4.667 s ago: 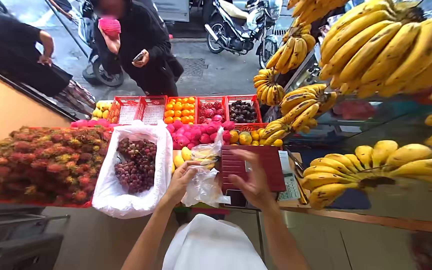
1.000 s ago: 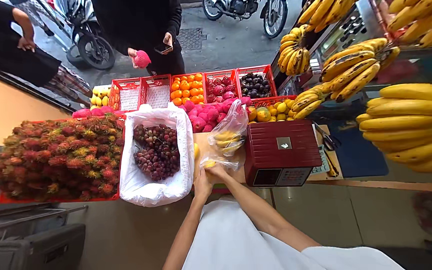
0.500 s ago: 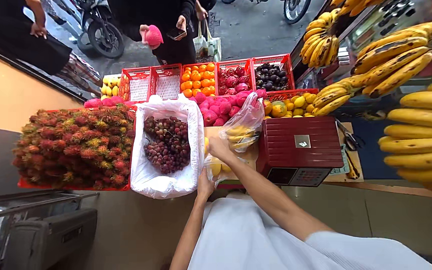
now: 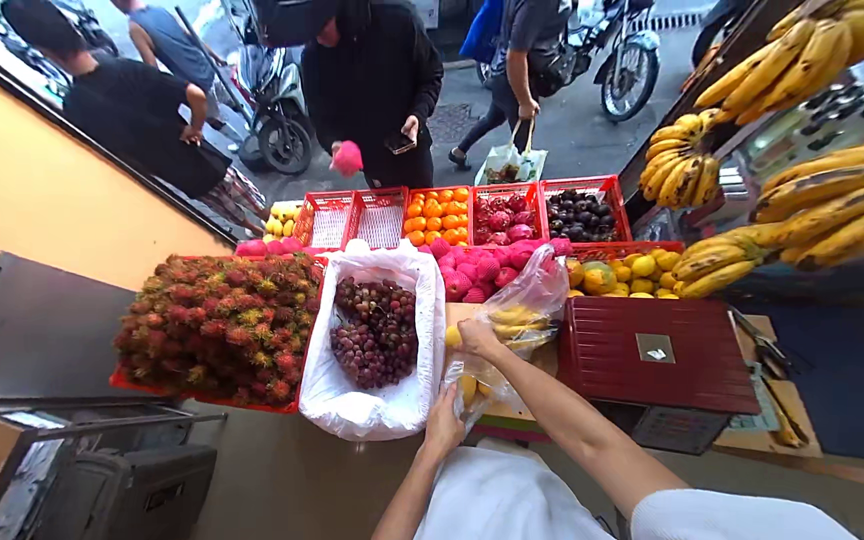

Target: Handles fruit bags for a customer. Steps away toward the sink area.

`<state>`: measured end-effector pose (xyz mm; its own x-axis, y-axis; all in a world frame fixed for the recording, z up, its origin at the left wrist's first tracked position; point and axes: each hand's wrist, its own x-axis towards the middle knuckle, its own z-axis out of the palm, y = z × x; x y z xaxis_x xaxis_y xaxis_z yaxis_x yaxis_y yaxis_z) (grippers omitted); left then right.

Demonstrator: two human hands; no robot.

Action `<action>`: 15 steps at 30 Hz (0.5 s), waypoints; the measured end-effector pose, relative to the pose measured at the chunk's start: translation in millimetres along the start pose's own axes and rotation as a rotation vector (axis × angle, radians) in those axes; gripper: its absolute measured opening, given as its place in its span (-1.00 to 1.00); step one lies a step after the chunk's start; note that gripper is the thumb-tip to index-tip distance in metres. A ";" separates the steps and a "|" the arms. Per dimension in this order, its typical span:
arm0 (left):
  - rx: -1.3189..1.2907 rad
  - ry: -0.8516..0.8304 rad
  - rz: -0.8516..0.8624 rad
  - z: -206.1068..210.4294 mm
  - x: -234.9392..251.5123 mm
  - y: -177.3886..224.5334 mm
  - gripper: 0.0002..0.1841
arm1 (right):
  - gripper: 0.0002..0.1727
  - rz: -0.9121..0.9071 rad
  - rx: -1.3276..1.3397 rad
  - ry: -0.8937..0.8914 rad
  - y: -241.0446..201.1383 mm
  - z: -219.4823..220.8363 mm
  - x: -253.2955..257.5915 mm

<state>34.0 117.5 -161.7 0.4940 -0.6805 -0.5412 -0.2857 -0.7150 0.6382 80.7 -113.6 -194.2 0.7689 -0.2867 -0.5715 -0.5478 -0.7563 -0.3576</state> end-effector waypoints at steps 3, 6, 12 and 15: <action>-0.016 -0.056 0.008 -8.6 8.1 5.7 0.03 | -0.29 0.068 0.199 0.172 -9.0 -43.4 -60.3; -0.106 -0.059 0.028 -11.4 9.9 5.3 0.07 | -0.31 0.127 0.451 0.101 -14.6 -65.5 -144.5; -0.109 -0.058 0.089 -5.5 26.2 1.4 0.08 | -0.29 0.376 0.687 -0.081 -7.8 28.5 -177.9; 0.013 -0.065 0.062 -8.5 16.2 15.3 -0.02 | -0.23 0.446 0.638 0.062 -10.2 52.7 -147.0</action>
<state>44.6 96.9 -156.1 0.4210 -0.7319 -0.5358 -0.3249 -0.6732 0.6643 -44.1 -32.7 -145.5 0.4384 -0.5310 -0.7252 -0.8786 -0.0831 -0.4703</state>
